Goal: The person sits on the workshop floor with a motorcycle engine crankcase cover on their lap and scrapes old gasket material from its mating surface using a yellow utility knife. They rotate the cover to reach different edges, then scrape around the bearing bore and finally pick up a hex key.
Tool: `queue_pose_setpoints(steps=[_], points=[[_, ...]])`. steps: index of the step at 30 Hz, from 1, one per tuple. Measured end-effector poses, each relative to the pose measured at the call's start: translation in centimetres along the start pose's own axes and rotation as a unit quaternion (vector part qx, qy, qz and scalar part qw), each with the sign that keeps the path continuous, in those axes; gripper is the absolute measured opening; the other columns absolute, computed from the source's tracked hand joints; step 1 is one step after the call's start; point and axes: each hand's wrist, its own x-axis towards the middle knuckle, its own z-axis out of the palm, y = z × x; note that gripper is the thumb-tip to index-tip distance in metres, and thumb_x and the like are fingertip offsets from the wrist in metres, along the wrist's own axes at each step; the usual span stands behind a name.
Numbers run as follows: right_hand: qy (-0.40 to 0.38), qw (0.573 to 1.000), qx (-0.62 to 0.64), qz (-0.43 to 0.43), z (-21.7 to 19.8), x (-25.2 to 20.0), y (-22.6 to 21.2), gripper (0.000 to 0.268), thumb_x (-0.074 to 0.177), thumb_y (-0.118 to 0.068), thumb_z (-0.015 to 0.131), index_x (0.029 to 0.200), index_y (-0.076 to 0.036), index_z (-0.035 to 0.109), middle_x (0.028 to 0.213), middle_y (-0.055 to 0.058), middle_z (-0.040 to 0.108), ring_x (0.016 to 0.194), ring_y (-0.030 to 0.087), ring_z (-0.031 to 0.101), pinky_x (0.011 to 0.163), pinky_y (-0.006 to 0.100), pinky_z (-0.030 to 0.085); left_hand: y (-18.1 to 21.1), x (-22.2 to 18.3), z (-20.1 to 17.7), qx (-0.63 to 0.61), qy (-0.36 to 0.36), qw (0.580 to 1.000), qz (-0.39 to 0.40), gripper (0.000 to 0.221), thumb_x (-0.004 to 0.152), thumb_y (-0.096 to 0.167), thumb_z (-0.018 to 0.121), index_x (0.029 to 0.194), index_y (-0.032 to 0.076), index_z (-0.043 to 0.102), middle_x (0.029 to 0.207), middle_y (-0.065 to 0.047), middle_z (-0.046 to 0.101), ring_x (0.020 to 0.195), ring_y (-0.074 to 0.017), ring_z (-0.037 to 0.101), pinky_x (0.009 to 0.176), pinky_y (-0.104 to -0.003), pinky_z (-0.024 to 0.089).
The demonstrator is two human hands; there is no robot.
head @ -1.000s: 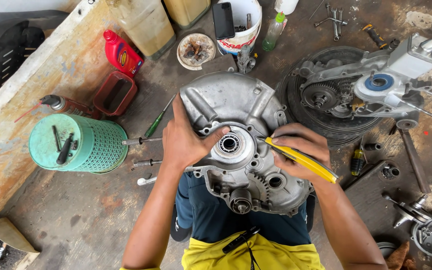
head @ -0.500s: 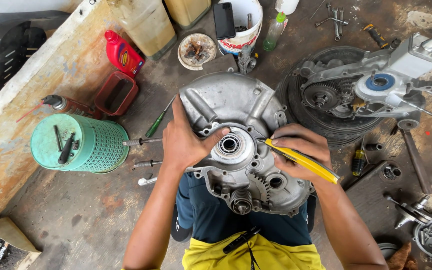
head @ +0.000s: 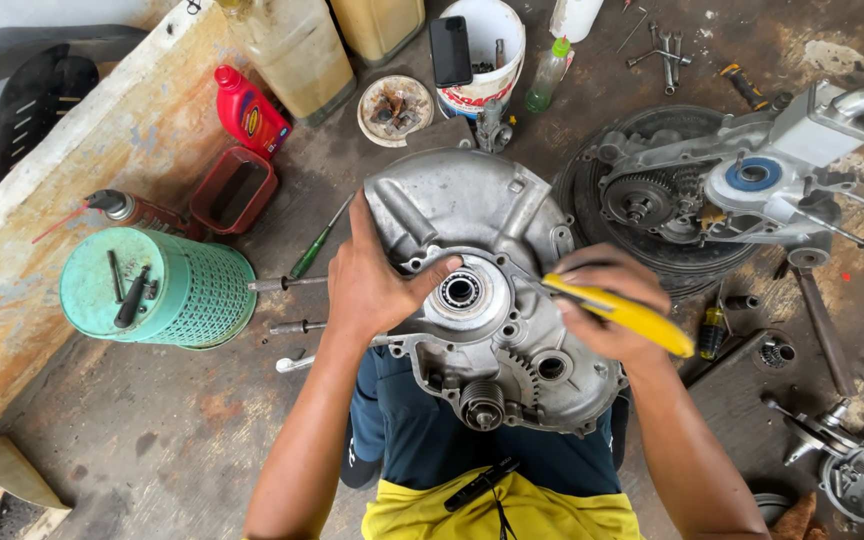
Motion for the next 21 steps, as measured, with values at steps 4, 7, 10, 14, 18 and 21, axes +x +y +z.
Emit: queue_pose_setpoints(steps=[4,7,10,14,18,21], points=[[0.032,0.999,-0.021,0.027,0.0,0.0,-1.6,0.021,0.094,-0.005,0.071,0.106,0.008,0.061,0.099,0.027,0.067,0.087,0.036,0.073,0.076,0.045,0.061,0.3,-0.1,-0.1,-0.001,0.001,1.000,0.002,0.117,0.063,0.058,0.084,0.152,0.013,0.022,0.116,-0.034,0.067,0.109,-0.0555,0.065,0.097,-0.063,0.050],[0.013,0.998,-0.059,0.001,0.2,-0.1,-2.4,0.024,0.100,-0.005,0.062,0.115,0.011,0.054,0.099,0.027,0.071,0.085,0.034,0.072,0.081,0.046,0.060,0.6,-0.2,-0.2,0.002,-0.012,1.000,-0.006,0.117,0.064,0.057,0.085,0.153,0.015,0.022,0.117,-0.032,0.068,0.110,-0.0540,0.065,0.096,-0.062,0.050],[0.001,0.989,-0.144,-0.030,1.0,1.4,-3.1,0.020,0.102,-0.001,0.058,0.117,0.009,0.066,0.095,0.025,0.075,0.076,0.042,0.071,0.070,0.052,0.057,0.9,0.2,-0.3,0.010,-0.019,1.000,-0.015,0.115,0.066,0.058,0.082,0.153,0.014,0.021,0.119,-0.034,0.066,0.113,-0.0548,0.063,0.098,-0.061,0.049],[-0.028,0.976,-0.217,0.023,1.3,3.0,-3.8,0.031,0.092,0.000,0.073,0.122,0.003,0.068,0.102,0.025,0.072,0.085,0.046,0.070,0.074,0.055,0.055,0.4,0.5,-0.3,0.004,-0.026,0.999,-0.025,0.117,0.065,0.060,0.083,0.153,0.017,0.021,0.121,-0.030,0.067,0.113,-0.0513,0.065,0.098,-0.059,0.050],[0.004,0.960,-0.252,0.126,2.0,2.2,-2.3,0.054,0.086,-0.008,0.088,0.133,-0.003,0.063,0.094,0.017,0.061,0.084,0.038,0.066,0.080,0.049,0.052,0.7,-0.1,-0.5,0.009,-0.031,0.999,-0.029,0.117,0.065,0.058,0.083,0.154,0.015,0.020,0.122,-0.031,0.066,0.114,-0.0520,0.064,0.099,-0.060,0.050],[-0.026,0.949,-0.281,0.138,2.5,2.7,-3.1,0.056,0.088,-0.017,0.087,0.135,-0.004,0.058,0.105,0.023,0.058,0.095,0.045,0.066,0.084,0.053,0.050,-0.2,-0.1,-0.2,0.004,-0.006,1.000,-0.013,0.119,0.064,0.060,0.083,0.154,0.014,0.020,0.115,-0.032,0.068,0.111,-0.0532,0.065,0.098,-0.060,0.050]])
